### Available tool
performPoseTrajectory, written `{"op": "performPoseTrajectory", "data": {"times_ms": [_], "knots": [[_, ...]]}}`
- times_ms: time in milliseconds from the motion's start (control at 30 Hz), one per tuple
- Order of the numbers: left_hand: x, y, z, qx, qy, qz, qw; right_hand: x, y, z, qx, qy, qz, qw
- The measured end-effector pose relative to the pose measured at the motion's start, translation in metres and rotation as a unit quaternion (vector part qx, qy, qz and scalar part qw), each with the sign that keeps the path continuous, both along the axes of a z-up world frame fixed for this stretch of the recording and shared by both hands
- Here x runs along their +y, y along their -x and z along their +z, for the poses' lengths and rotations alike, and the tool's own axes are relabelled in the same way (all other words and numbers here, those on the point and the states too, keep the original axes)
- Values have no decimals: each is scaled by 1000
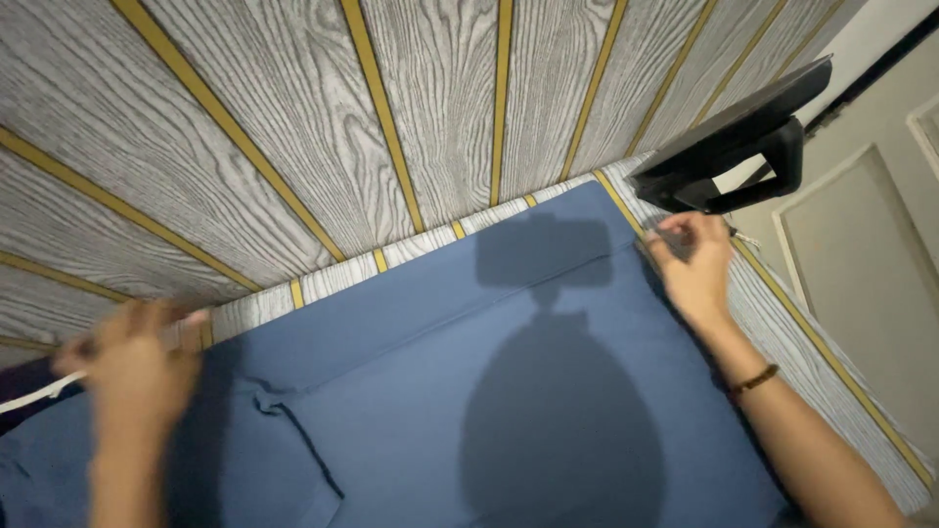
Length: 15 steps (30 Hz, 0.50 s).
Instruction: Ironing a blue polo shirt on an ironing board.
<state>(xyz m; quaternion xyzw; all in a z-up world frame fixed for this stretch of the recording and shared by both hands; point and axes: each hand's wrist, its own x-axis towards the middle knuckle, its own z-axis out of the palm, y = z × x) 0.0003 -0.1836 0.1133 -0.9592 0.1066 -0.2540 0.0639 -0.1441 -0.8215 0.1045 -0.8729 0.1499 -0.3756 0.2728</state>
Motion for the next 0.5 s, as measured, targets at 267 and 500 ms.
{"op": "performPoseTrajectory", "data": {"times_ms": [267,500], "knots": [[-217,-5,36,125,138,-265,946,18,-24,-8,142,83,-26,986],[-314,-31,-13,140,164,-295,931,25,-27,7,214,-34,-59,974]]}}
